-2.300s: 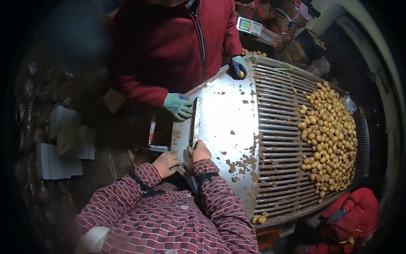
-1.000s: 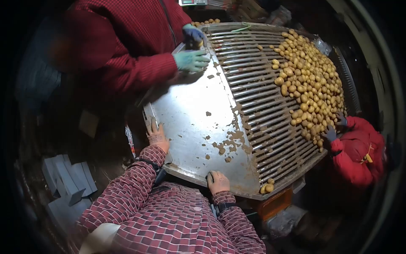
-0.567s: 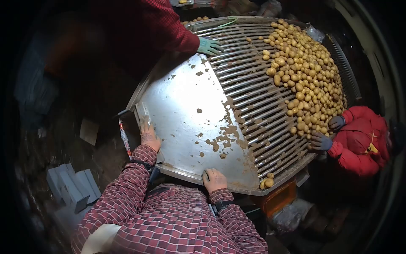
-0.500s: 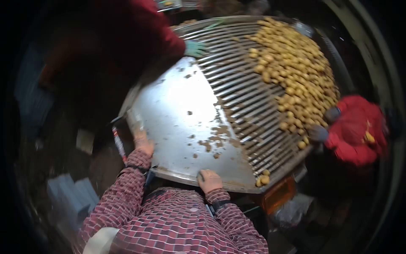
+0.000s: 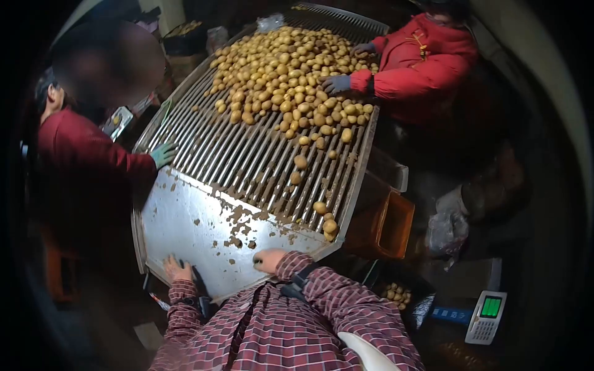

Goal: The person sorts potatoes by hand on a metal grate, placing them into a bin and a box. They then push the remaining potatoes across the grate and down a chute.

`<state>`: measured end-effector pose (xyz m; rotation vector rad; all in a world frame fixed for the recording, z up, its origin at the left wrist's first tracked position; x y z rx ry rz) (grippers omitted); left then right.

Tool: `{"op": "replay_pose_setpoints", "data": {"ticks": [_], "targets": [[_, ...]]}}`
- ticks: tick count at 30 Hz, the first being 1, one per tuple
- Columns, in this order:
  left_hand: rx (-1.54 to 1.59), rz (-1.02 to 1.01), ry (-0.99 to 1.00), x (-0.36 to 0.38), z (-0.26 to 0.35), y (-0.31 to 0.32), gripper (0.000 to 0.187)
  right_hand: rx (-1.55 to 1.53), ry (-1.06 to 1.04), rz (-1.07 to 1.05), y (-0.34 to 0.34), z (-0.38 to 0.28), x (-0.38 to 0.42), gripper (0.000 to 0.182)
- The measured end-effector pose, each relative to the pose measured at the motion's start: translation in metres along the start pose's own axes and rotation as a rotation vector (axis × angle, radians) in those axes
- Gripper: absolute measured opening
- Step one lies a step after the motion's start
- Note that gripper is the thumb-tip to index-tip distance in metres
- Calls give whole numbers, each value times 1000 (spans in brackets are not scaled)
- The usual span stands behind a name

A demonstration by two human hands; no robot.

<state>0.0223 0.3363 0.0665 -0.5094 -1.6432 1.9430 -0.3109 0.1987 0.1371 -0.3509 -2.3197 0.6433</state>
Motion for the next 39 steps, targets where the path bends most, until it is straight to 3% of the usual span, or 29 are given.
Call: {"op": "replay_pose_setpoints", "data": {"ticks": [2,6,12,19,22,24,28,30,32,35,36,39], "targets": [[168,37,213,-6,31,13,66,-39,19,258,-34,15,16,38],[252,87,357,-23,108,36,63,71,195,524,-100,52,64,40],[380,95,295,-30,196,48,59,90,294,554,-161,120,82,41],[239,77,350,-14,207,38,58,67,293,550,-248,162,3,59],[219,28,334,-14,211,31,58,-71,408,502,-324,137,-45,65],[210,11,331,-13,216,20,59,-84,335,669,-380,120,-76,68],[204,25,352,-15,212,34,61,-44,-57,981,-493,126,-164,66],[184,16,341,-16,213,33,61,-166,-143,1119,-540,138,-214,64],[180,25,364,-14,213,33,61,-370,-93,1110,-574,155,-258,69],[149,-18,322,-18,217,31,61,354,449,998,-572,121,-261,83],[146,-39,313,-17,218,30,61,355,508,942,-580,135,-277,81],[145,-36,310,-15,216,32,62,208,336,680,-590,137,-274,82]]}}
Point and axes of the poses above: each hand's wrist, its own x-axis away from the middle knuckle, its own y-axis out of the palm, z = x × y, the point moved 1 cm from there along -x, towards the middle knuckle, and after that the axes turned 3 degrees about y, right-handed, at the moved point
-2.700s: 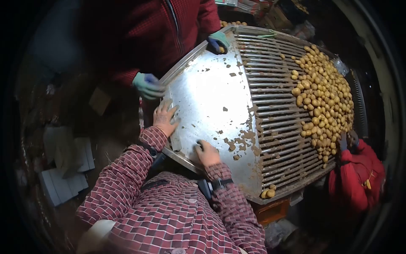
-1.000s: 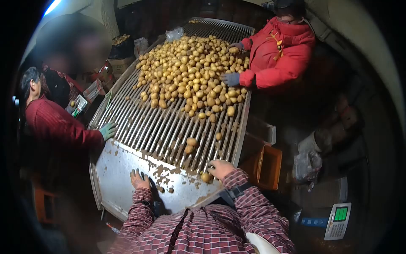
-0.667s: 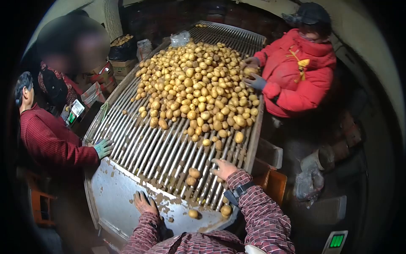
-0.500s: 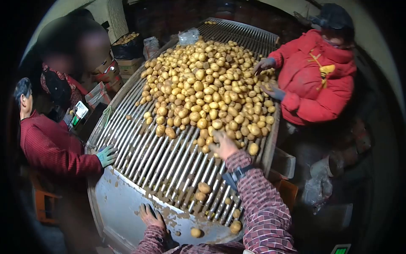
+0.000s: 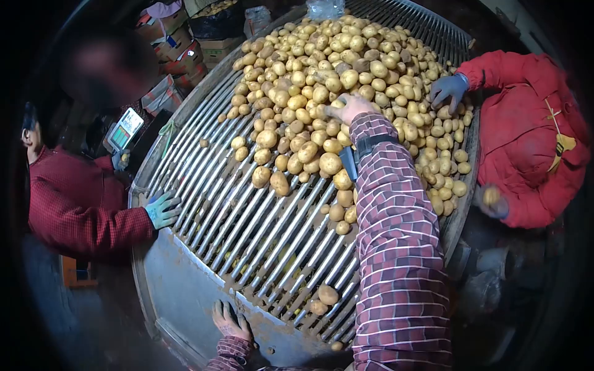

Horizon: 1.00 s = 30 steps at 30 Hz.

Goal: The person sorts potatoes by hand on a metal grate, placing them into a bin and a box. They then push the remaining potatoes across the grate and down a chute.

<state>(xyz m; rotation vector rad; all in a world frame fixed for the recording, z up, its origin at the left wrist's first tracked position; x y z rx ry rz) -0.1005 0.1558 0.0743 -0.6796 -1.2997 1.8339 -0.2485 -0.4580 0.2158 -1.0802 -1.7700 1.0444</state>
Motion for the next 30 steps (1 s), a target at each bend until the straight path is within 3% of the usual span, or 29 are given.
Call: {"op": "replay_pose_setpoints", "data": {"ticks": [1,4,7,8,9,10,12,14,18,21,23,25,26,27,28,29,30], "targets": [[3,24,19,-1,0,1,62,-82,59,7,15,3,3,80],[-16,36,25,-1,1,0,61,-7,-24,-115,17,-3,48,73],[1,45,33,-1,1,-1,62,-328,-142,-194,57,26,62,74],[-8,47,33,-2,0,0,62,-191,-125,-163,67,27,74,77],[-13,46,27,0,1,1,62,-217,-90,-290,49,8,109,73],[-8,47,31,2,1,1,62,-296,-282,-240,70,19,111,70],[10,59,27,1,2,0,62,-105,-366,-131,97,18,139,62],[38,66,26,3,3,1,62,126,-313,-284,91,-12,184,71],[66,87,37,1,-2,4,62,427,-487,-377,121,-47,248,78],[83,87,30,2,-3,0,64,216,-677,-565,134,-67,276,79],[85,80,38,2,-4,0,66,114,-579,-812,114,-74,247,76],[101,83,27,1,0,-4,67,-178,-417,-514,103,-64,183,65],[96,72,2,1,2,-4,68,-310,-248,-310,62,-72,160,55],[90,59,-26,1,1,-5,69,-598,-257,-31,99,-38,92,49],[118,48,24,-4,-2,-6,69,-547,-380,222,56,-45,70,48],[117,45,7,-7,-4,-4,69,-380,-364,500,46,-39,39,49],[139,54,17,-6,-5,-2,68,-367,-318,556,53,-27,-2,50]]}}
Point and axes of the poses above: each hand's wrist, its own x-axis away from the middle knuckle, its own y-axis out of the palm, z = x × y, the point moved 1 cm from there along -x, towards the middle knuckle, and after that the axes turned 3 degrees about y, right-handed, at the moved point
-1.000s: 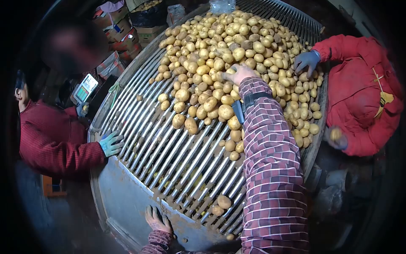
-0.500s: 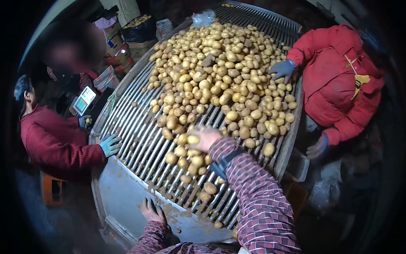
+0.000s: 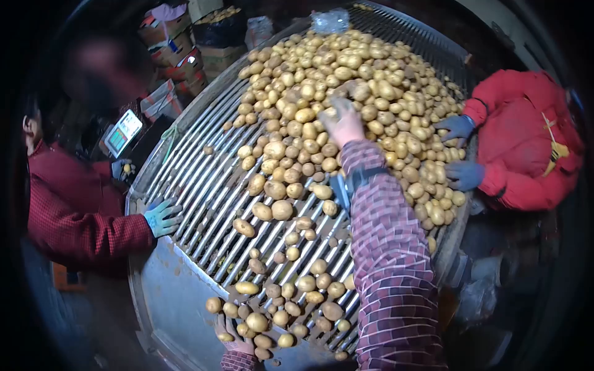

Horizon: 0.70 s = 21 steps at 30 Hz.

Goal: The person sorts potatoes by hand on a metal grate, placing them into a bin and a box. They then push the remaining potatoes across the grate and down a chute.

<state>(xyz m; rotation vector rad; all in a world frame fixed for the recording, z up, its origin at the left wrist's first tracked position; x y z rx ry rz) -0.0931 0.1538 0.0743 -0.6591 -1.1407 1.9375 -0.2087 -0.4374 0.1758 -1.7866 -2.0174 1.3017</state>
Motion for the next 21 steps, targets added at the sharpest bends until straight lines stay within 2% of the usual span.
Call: {"op": "replay_pose_setpoints", "data": {"ticks": [1,3,4,7,9,11,14,15,16,17,19,20,21], "targets": [[22,11,8,2,2,1,67,31,26,56,24,21,-14,51],[-42,-22,-70,-5,14,-4,65,337,59,-228,43,-16,-12,55],[-47,-22,-66,-8,14,-4,65,464,56,-297,51,-48,-4,59],[-84,-13,-18,4,2,2,63,14,173,-492,87,-72,17,68],[-73,-15,-28,4,0,3,63,370,-59,-583,89,-100,40,73],[-32,-10,-29,0,6,-2,64,119,20,-759,73,-118,67,71],[-25,26,-11,4,0,0,65,346,-282,-795,73,-134,127,53],[-26,34,-5,6,-3,1,65,189,-256,-772,75,-131,157,47],[-23,40,-5,7,-3,0,65,249,-253,-814,54,-152,175,45],[-17,51,1,7,-3,1,64,176,-330,-665,65,-139,208,42],[-8,84,24,6,-5,4,64,98,-269,-615,45,-142,237,41],[-6,80,10,7,-6,4,64,19,-109,-660,33,-139,251,40],[-3,75,-5,8,-8,5,64,-105,-46,-704,18,-131,266,39]]}}
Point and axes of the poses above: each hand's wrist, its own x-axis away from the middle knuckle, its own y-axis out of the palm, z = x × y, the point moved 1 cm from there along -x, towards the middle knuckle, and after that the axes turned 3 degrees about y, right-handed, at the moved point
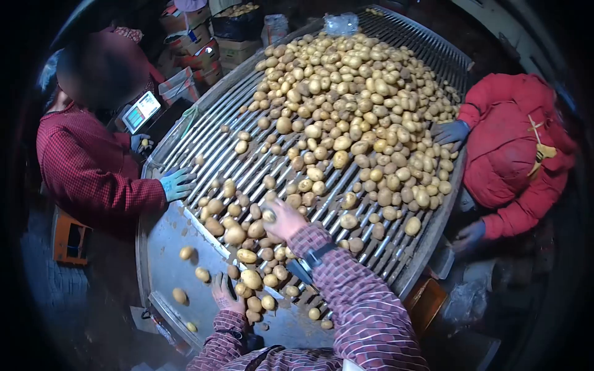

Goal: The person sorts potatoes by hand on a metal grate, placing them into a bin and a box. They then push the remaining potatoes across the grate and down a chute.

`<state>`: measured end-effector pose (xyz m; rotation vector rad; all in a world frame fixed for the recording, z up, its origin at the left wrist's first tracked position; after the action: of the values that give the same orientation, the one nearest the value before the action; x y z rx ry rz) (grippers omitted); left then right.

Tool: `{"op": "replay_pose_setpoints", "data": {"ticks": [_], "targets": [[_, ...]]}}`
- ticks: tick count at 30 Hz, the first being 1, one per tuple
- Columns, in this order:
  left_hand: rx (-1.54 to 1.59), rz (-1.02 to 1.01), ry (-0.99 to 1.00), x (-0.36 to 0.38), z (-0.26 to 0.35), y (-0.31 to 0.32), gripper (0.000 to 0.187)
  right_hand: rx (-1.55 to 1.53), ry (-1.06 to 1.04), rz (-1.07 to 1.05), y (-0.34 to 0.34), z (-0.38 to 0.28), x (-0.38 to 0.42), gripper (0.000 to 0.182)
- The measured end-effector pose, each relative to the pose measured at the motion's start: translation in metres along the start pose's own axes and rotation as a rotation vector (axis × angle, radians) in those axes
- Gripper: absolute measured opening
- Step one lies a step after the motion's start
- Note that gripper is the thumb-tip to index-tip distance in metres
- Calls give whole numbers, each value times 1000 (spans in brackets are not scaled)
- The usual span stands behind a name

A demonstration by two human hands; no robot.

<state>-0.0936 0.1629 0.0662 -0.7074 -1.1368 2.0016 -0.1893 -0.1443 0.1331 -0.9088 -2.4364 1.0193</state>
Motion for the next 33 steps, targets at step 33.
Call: {"op": "replay_pose_setpoints", "data": {"ticks": [33], "targets": [[-25,13,19,0,-1,-2,58,612,284,-241,-97,77,-16,58]]}}
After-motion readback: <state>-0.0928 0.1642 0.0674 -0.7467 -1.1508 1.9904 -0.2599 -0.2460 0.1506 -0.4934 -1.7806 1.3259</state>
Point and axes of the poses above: each hand's wrist, its own x-axis away from the middle knuckle, its own y-axis out of the palm, z = x × y, the point moved 1 cm from there along -x, towards the middle knuckle, and after that the axes turned 3 degrees about y, right-handed, at the moved point
